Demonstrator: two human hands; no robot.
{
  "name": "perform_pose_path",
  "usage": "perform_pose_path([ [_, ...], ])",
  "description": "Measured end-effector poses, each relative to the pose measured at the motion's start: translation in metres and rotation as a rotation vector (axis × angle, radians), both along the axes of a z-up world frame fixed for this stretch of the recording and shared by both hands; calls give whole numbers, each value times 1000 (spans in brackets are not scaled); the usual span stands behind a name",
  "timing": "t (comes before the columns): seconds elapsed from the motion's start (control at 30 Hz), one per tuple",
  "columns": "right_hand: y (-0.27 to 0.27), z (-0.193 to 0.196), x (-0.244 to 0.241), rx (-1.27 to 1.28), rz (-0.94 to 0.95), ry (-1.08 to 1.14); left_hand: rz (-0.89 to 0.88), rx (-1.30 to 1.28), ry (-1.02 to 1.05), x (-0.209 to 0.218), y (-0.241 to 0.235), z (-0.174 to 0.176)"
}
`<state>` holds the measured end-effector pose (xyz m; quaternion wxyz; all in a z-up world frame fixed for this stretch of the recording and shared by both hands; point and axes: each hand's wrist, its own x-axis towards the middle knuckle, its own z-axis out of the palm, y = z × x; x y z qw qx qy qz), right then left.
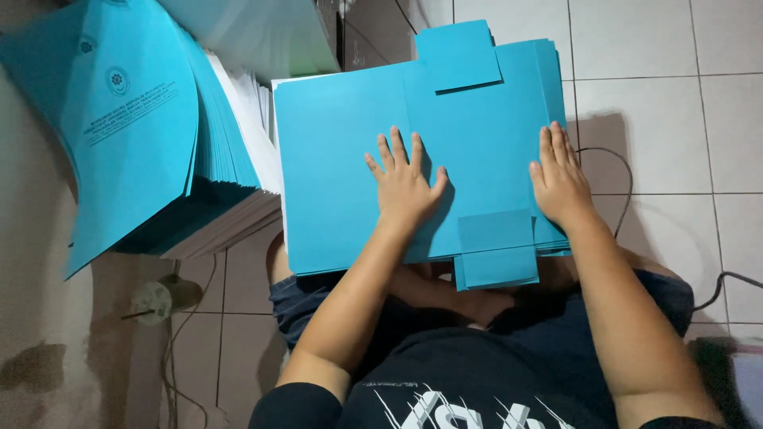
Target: The person sits on the floor and repeatedly folds light blue paper sheets in half. They smooth the creases with their hands and stack the folded sheets on their lap.
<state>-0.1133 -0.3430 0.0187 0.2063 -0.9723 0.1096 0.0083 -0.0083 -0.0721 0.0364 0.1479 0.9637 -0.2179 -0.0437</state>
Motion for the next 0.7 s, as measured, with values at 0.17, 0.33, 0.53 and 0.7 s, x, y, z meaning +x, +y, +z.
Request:
perform_pose_path([
  [0.17, -28, -5, 73, 12, 47, -41, -60, 10, 30, 2, 2, -2],
  [0.33, -40, 15, 150, 124, -88, 143, -24, -26, -115, 4, 0, -17],
  [0.53, -34, 21, 126, 69, 24, 124, 19, -57, -89, 4, -3, -14],
  [0.7, -29, -13, 45, -76, 244, 22, 1, -75, -36, -2, 1, -2],
])
